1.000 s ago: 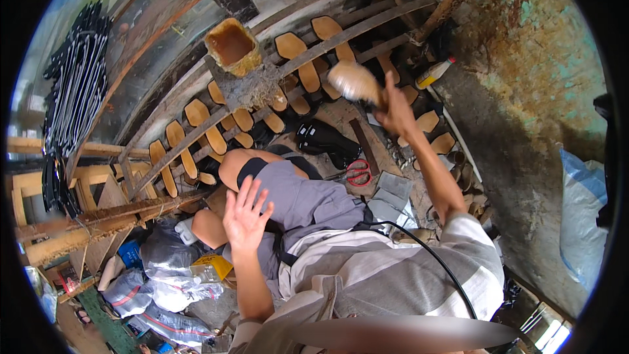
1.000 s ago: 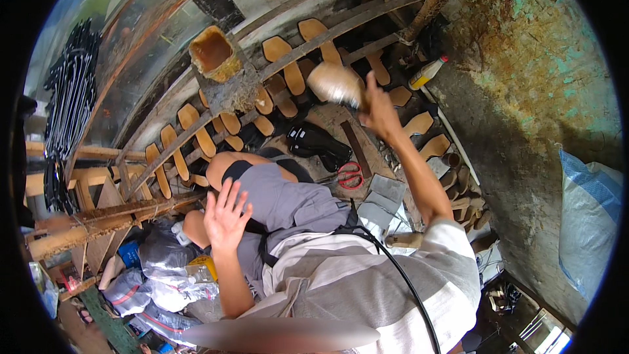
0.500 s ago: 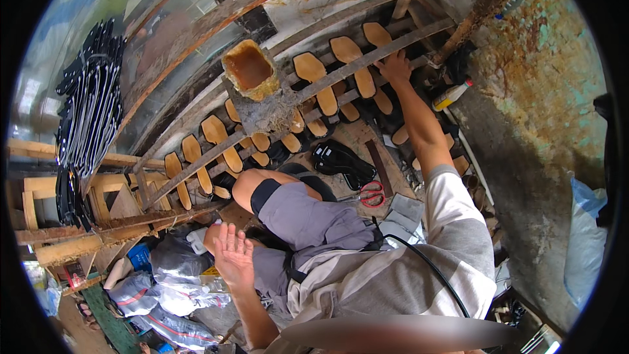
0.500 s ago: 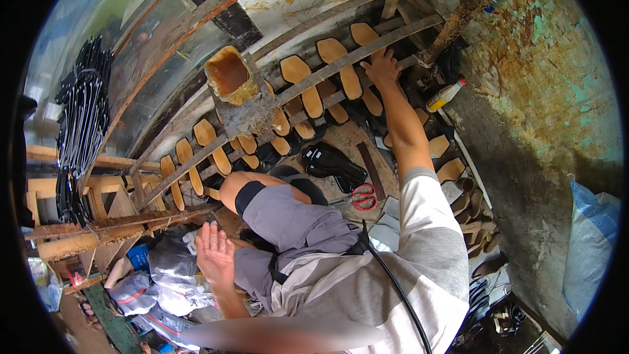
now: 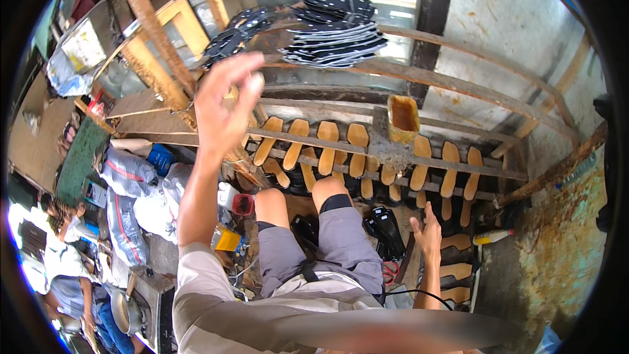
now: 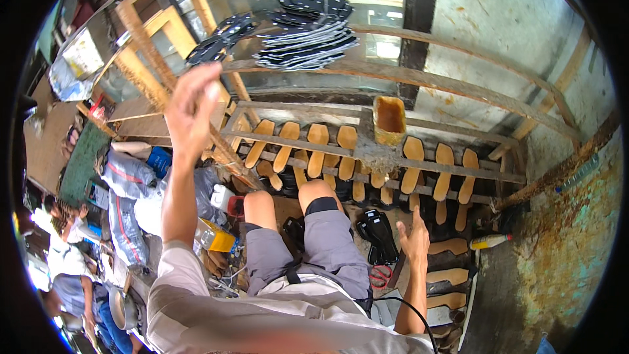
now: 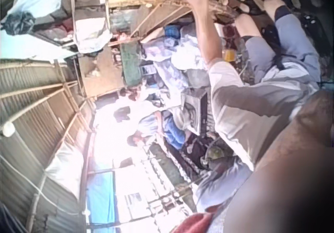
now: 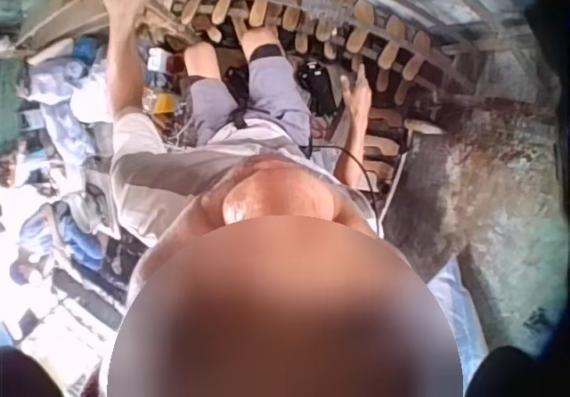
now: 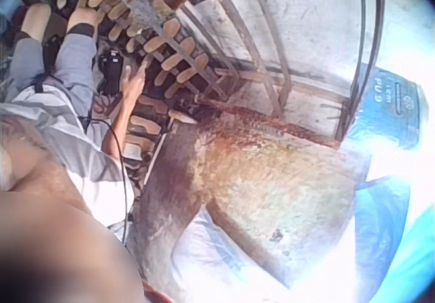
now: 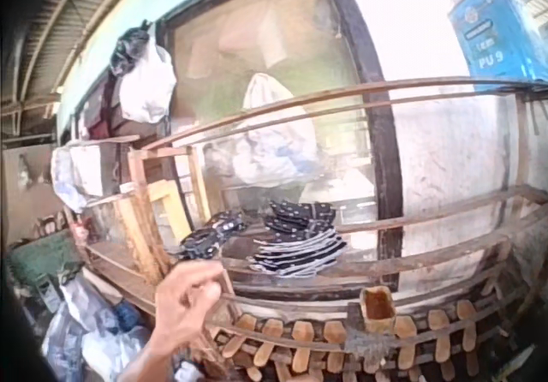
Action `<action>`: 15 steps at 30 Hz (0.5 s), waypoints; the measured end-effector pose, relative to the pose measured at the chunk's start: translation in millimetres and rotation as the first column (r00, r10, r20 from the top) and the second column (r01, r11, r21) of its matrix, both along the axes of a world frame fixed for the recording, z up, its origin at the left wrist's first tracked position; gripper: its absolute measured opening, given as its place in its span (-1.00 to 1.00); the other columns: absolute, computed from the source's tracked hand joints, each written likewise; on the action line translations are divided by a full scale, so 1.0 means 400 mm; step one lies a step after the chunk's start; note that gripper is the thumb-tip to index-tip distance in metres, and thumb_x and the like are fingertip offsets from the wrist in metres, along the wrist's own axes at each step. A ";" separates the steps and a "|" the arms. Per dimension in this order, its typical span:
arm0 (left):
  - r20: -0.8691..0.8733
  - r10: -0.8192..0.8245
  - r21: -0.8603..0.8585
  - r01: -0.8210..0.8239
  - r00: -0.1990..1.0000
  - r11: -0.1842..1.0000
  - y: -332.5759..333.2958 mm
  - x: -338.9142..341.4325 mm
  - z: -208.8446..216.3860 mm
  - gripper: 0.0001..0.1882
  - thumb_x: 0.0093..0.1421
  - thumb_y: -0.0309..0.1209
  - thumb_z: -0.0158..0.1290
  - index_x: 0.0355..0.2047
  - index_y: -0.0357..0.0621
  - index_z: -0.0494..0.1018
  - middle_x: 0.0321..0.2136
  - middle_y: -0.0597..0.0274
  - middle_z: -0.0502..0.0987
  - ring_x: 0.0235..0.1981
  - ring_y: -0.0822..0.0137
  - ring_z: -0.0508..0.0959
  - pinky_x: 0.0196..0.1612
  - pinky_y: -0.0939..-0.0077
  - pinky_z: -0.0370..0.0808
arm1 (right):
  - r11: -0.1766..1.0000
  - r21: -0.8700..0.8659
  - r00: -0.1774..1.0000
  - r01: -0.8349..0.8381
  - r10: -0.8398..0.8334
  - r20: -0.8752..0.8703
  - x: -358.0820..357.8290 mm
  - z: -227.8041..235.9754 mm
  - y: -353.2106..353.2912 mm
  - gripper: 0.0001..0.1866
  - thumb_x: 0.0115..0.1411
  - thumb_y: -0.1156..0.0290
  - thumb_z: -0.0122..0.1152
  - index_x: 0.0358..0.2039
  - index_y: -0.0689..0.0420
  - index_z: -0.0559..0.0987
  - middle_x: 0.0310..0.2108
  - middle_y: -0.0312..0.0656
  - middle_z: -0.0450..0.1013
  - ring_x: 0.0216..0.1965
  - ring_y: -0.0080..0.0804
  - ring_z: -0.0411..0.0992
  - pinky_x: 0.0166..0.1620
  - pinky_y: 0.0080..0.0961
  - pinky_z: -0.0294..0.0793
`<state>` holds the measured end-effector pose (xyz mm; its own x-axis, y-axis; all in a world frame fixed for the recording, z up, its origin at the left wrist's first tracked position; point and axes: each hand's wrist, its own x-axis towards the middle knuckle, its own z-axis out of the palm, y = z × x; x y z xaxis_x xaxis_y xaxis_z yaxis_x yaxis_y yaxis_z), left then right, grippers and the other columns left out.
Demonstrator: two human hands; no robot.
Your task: The person repeatedly dips a sponge into a container of glue and spreads it over the insole of a black sandal. They rotate the sandal to cover different areas and occasionally set it down on a nearby rack before picking it up again to continue applying glue.
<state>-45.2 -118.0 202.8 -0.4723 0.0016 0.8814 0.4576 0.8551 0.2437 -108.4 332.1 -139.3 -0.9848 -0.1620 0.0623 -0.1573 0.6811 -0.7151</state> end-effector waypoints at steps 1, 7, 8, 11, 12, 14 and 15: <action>0.029 0.004 0.164 -0.009 1.000 0.986 -0.019 -0.013 0.038 -0.67 0.32 -0.41 0.17 0.08 -0.09 0.59 0.02 0.09 0.63 0.05 0.23 0.60 0.09 0.39 0.51 | 0.999 0.026 0.999 -0.030 0.031 -0.036 0.012 0.013 -0.015 -0.20 0.24 0.21 0.36 0.39 0.25 0.27 0.17 0.30 0.42 0.15 0.24 0.45 0.15 -0.10 0.46; 0.519 0.082 0.086 -0.147 0.851 0.985 -0.042 -0.349 0.154 0.20 0.04 0.53 0.05 0.44 -0.14 0.16 0.29 -0.21 0.37 0.34 -0.10 0.32 0.36 -0.09 0.25 | 0.974 0.070 0.974 -0.216 0.220 -0.055 0.052 0.166 -0.114 -0.23 0.22 0.21 0.39 0.36 0.22 0.32 0.16 0.20 0.46 0.17 0.18 0.43 0.16 -0.11 0.47; 0.602 0.180 -0.021 -0.210 0.778 0.977 -0.023 -0.395 0.123 0.36 -0.10 0.62 0.07 0.47 -0.12 0.09 0.33 -0.27 0.30 0.40 -0.21 0.23 0.40 -0.24 0.16 | 0.966 0.077 0.965 -0.248 0.253 -0.062 0.054 0.201 -0.131 -0.23 0.22 0.20 0.39 0.36 0.21 0.33 0.16 0.19 0.46 0.18 0.18 0.43 0.16 -0.11 0.46; 0.782 -0.047 -0.012 0.091 0.622 0.996 0.014 -0.484 0.105 0.40 -0.21 0.63 0.13 0.40 -0.21 0.21 0.38 -0.32 0.18 0.43 -0.26 0.14 0.42 -0.27 0.07 | 0.963 -0.009 0.921 -0.268 0.254 -0.295 0.051 0.285 -0.172 -0.27 0.24 0.19 0.40 0.34 0.19 0.38 0.18 0.12 0.48 0.14 0.05 0.51 0.10 -0.17 0.53; 0.824 0.005 -0.075 0.100 0.566 0.992 0.025 -0.484 0.107 0.34 -0.18 0.61 0.15 0.36 -0.24 0.30 0.38 -0.32 0.18 0.41 -0.21 0.21 0.41 -0.17 0.18 | 0.946 -0.071 0.896 -0.316 0.272 -0.351 0.055 0.302 -0.182 -0.29 0.25 0.19 0.40 0.33 0.18 0.39 0.18 0.09 0.49 0.11 -0.02 0.54 0.07 -0.20 0.56; 0.679 -0.001 -0.034 0.033 0.734 0.999 0.057 -0.451 0.159 0.01 -0.07 0.10 0.45 0.24 -0.36 0.40 0.21 -0.05 0.49 0.07 0.11 0.57 0.18 0.23 0.44 | 0.949 -0.039 0.899 -0.312 0.282 -0.335 0.064 0.319 -0.194 -0.30 0.26 0.21 0.40 0.33 0.18 0.40 0.17 0.04 0.51 0.07 -0.16 0.57 0.06 -0.30 0.56; 0.731 -0.291 0.061 0.366 0.617 0.929 0.046 -0.402 0.186 -0.04 -0.21 0.09 0.52 0.03 -0.47 0.55 0.09 -0.17 0.56 0.02 0.00 0.59 0.17 0.25 0.47 | 0.951 -0.065 0.931 -0.301 0.279 -0.236 0.073 0.319 -0.198 -0.30 0.26 0.22 0.40 0.34 0.17 0.39 0.16 0.04 0.52 0.05 -0.17 0.57 0.07 -0.31 0.55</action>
